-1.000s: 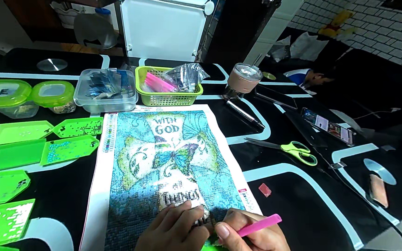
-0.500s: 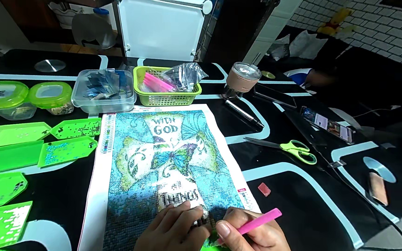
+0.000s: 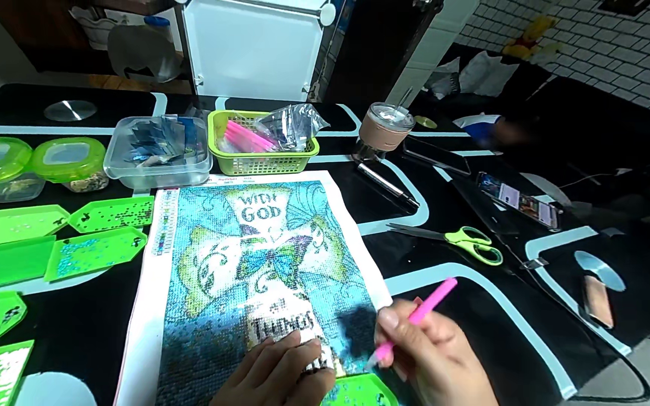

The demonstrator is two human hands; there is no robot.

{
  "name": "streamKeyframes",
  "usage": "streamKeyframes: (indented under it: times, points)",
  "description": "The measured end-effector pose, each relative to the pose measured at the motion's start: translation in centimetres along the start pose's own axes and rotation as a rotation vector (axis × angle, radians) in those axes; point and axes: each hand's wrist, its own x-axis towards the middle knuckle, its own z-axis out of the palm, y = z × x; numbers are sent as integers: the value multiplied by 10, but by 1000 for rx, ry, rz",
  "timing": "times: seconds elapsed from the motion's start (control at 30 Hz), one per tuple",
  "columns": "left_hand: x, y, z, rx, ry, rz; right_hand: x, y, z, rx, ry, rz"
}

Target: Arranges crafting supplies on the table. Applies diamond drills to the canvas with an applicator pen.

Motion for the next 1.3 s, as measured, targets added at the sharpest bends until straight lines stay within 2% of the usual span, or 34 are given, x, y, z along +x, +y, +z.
streamKeyframes:
  times: [0.13, 0.3, 0.5, 1.3]
  points:
    - [1, 1, -2, -17, -37, -8, 26, 9, -24, -70, 115, 3]
    - [1, 1, -3, -6, -51, -11, 34, 22, -28, -258, 74, -124]
    - [2, 1, -4, -6, -63, -11, 32, 28, -29, -353, 85, -238]
    - [0, 0, -3, -14, -55, -4, 31, 29, -29, -461, 82, -282]
